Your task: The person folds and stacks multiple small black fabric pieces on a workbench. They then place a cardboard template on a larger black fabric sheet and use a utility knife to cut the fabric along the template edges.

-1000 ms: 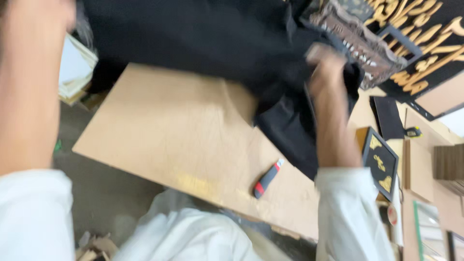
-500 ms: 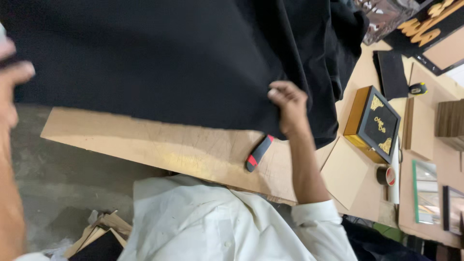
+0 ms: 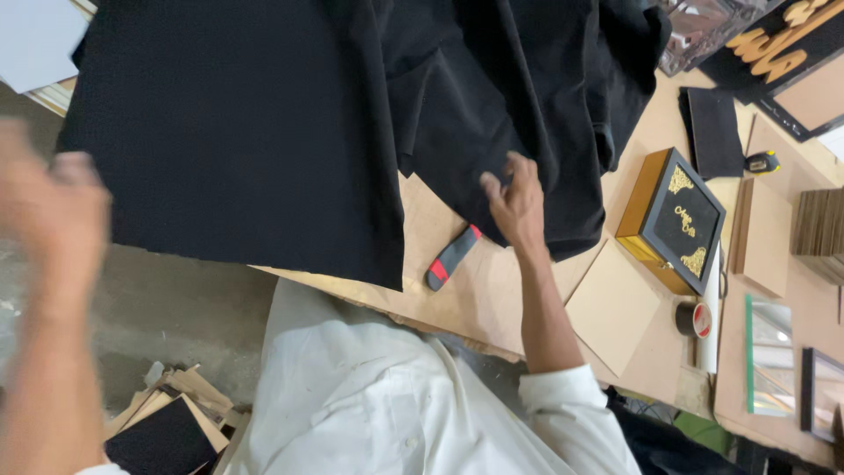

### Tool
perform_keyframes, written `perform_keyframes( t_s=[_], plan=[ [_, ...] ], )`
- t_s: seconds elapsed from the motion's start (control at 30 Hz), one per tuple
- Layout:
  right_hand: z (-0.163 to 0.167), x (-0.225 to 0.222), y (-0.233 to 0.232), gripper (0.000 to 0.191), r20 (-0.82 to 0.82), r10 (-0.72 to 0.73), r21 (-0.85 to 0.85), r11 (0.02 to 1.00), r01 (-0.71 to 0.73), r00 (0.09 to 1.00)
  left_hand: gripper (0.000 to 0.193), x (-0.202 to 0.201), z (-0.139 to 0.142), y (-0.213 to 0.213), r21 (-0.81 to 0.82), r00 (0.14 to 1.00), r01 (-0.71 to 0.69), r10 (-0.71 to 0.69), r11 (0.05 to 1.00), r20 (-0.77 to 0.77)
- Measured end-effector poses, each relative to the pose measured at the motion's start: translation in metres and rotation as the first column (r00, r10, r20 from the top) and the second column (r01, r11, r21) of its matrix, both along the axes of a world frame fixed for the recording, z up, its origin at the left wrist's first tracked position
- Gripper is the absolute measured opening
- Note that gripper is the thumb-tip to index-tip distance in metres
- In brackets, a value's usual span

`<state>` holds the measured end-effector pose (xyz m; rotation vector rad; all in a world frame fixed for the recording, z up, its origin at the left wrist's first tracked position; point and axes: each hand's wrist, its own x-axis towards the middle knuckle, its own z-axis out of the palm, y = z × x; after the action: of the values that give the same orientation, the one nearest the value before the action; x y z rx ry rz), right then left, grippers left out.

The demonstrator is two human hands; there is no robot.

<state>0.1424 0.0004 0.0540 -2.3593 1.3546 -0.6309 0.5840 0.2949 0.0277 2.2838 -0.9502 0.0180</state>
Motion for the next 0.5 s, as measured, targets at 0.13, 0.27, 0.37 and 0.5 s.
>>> perform_keyframes(
  t_s=[0.13, 0.27, 0.37, 0.5],
  plan=[
    [-0.013, 0.026, -0.044, 0.056, -0.256, 0.296, -0.275, 0.890, -0.363, 0.920, 0.061, -0.083, -0.016, -0.052, 0.121, 0.887, 0.262, -0.288, 0.957, 0.360],
    [-0.049, 0.058, -0.082, 0.055, -0.232, 0.202, -0.207, 0.945, -0.252, 0.951, 0.072, -0.128, -0.043, -0.077, 0.135, 0.944, 0.267, -0.287, 0.954, 0.162],
    [-0.071, 0.041, -0.120, 0.038, -0.307, 0.190, -0.385, 0.871, -0.304, 0.933, 0.075, -0.135, -0.054, -0.064, 0.123, 0.956, 0.267, -0.279, 0.956, 0.090],
    [-0.062, -0.007, -0.207, 0.037, -0.414, 0.092, -0.398, 0.876, -0.272, 0.905, 0.075, -0.136, -0.057, -0.042, 0.204, 0.944, 0.289, -0.314, 0.935, 0.104]
  ],
)
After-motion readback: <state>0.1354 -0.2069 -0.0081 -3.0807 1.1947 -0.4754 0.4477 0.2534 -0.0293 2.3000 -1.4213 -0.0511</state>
